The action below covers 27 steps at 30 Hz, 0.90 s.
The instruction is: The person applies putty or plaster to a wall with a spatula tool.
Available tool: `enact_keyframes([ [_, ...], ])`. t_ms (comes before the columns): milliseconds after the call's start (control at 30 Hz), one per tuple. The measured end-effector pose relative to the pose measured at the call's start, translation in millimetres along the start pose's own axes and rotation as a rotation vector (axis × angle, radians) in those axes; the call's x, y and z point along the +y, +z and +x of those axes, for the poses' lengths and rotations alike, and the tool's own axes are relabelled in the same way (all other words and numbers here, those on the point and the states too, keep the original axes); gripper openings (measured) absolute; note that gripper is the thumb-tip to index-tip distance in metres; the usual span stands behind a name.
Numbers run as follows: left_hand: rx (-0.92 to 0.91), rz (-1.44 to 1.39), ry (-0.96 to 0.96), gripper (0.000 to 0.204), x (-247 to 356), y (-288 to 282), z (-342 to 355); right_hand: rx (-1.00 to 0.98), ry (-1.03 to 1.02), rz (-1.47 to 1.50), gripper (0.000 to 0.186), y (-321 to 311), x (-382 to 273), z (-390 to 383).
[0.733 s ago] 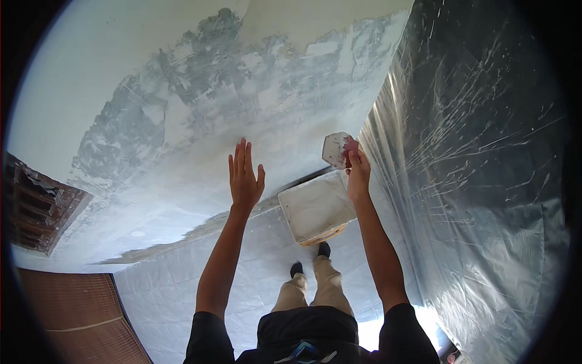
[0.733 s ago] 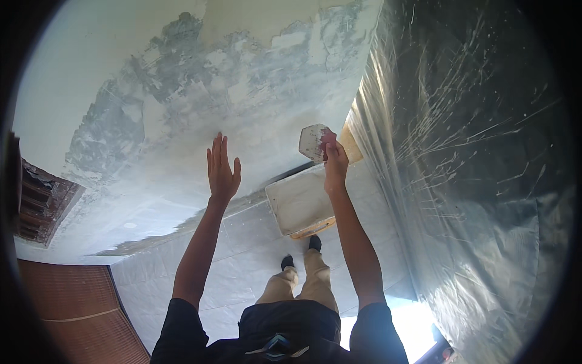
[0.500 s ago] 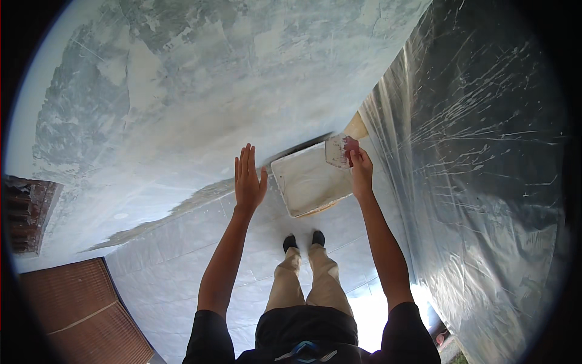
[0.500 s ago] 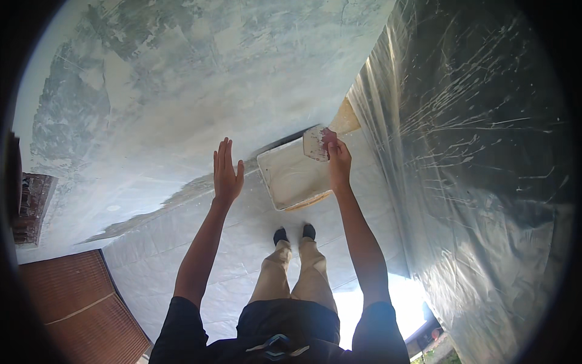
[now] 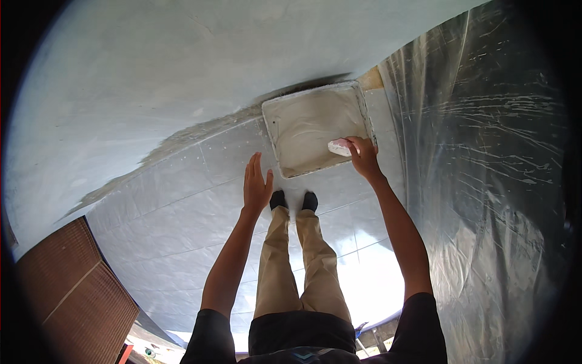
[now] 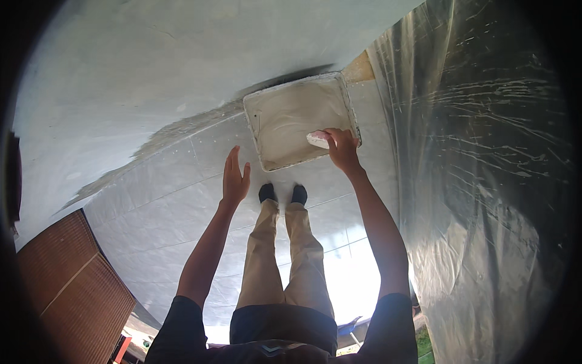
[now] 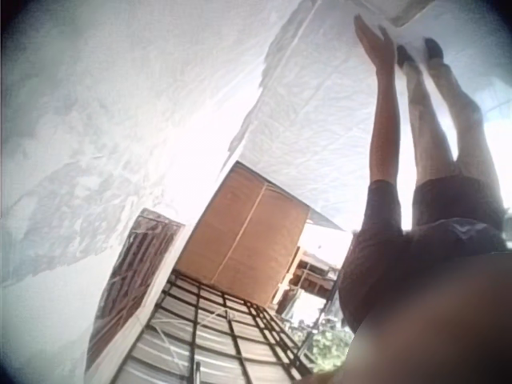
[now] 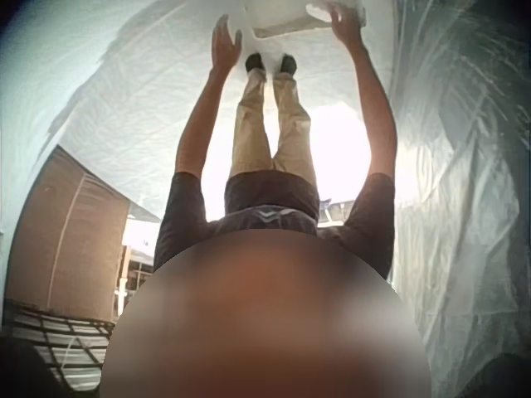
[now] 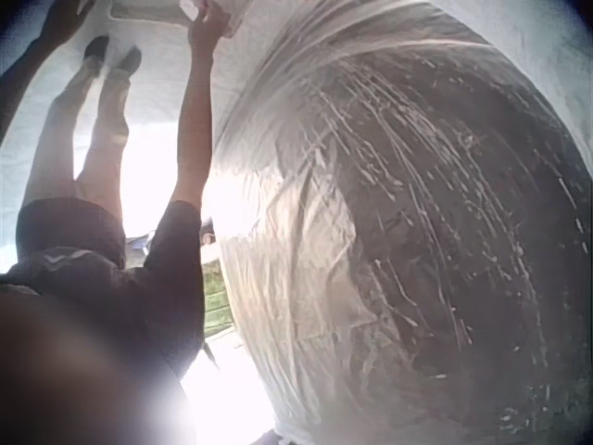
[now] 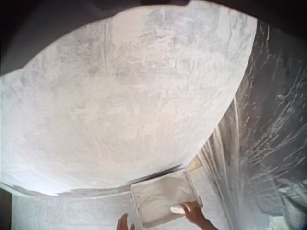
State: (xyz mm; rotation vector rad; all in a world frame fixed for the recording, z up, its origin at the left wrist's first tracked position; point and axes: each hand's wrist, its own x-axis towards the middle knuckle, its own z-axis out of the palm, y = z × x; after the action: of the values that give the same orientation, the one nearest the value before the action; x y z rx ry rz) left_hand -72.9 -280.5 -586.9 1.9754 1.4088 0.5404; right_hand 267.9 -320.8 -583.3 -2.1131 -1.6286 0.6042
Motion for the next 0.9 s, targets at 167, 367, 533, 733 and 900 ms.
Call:
enact_keyframes([
  [167,-0.028,-0.032,-0.071,0.058,-15,32,-20,-0.136,-0.047,-0.062,0.019,6,22,9],
  [367,-0.037,-0.061,-0.156,0.059,-25,59,-31,-0.233,-0.107,-0.101,0.018,14,37,12],
  [533,-0.067,-0.073,-0.201,0.058,-26,68,-36,-0.321,-0.1,-0.077,0.018,11,42,14],
  [733,-0.076,-0.092,-0.226,0.058,-21,74,-39,-0.351,-0.153,-0.11,0.019,4,35,24],
  [900,-0.009,-0.079,-0.196,0.058,-23,73,-41,-0.393,-0.224,-0.054,0.02,14,20,31],
])
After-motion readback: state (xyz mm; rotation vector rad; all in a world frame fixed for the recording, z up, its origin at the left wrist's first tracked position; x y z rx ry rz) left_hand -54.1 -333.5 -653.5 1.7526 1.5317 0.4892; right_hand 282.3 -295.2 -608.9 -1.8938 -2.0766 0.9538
